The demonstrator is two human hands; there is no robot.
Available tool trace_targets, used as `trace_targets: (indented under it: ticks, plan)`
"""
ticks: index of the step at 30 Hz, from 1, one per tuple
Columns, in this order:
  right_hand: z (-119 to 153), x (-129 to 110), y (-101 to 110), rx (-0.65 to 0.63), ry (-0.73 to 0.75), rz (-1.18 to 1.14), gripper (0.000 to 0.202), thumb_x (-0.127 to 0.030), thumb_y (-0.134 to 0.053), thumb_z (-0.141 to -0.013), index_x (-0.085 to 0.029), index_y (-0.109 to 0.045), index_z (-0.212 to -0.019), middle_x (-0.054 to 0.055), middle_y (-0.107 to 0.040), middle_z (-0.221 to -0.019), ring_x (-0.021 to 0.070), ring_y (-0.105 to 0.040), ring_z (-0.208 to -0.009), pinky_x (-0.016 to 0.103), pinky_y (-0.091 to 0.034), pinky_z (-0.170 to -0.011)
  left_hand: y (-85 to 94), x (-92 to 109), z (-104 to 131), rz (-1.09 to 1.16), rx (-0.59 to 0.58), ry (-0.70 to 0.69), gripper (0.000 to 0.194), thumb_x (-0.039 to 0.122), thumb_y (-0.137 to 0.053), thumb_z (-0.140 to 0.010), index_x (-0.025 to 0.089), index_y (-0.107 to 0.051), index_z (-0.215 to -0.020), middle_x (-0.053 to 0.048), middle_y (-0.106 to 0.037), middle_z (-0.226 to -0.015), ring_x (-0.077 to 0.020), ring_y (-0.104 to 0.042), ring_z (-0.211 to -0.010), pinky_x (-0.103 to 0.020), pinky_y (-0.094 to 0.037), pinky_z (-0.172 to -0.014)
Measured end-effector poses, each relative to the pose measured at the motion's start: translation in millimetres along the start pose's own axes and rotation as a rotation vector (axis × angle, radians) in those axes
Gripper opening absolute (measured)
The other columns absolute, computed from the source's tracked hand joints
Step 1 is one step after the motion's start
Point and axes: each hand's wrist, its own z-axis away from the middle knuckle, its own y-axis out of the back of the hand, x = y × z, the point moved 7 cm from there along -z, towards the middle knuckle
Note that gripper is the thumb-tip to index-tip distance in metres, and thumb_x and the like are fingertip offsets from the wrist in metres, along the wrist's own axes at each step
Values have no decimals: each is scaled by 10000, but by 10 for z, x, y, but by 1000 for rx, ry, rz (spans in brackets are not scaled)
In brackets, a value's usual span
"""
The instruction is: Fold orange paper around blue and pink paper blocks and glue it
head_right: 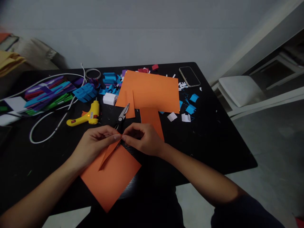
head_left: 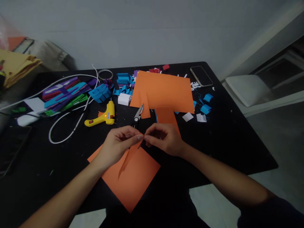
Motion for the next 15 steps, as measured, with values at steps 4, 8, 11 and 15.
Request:
trace_targets:
  ticks: [4, 8, 11, 15]
  plan:
    - [-6, 29, -15, -26, -41, -54, 202, -345, -832, -845, -182, -715, -866, -12, -710, -700, 118, -665, -614, 247, -541, -589, 10, -4, 2, -84, -7, -17, 231, 370, -794, -861, 160, -764, -770, 4, -636, -608, -96, -504, -546, -205, -369, -523]
    - [-10, 42, -23, -34, -74, -75, 218, -341, -853, -815, -180, -710, -847, -19, -703, -682, 114, -653, -598, 247, -525, -585, 24, 9, 10, -133, 5, -62, 262, 392, -764, -884, 159, -743, -767, 26, -546, -573, -91, -428, -538, -211, -325, -516]
    - [-17, 38, -16, -27, -78, -96, 207, -331, -846, -814, -180, -706, -837, -22, -698, -677, 111, -648, -592, 245, -521, -586, 25, -1, 14, -135, 10, -62, 267, 411, -758, -888, 161, -742, -794, 14, -579, -607, -102, -454, -554, -218, -343, -527]
    - [-33, 37, 27, 24, -71, -82, 166, -312, -800, -841, -178, -703, -833, -19, -695, -666, 110, -642, -587, 243, -516, -590, 6, -27, 4, -187, -36, -35, 315, 470, -715, -920, 164, -748, -854, -2, -628, -661, -119, -495, -577, -228, -365, -539]
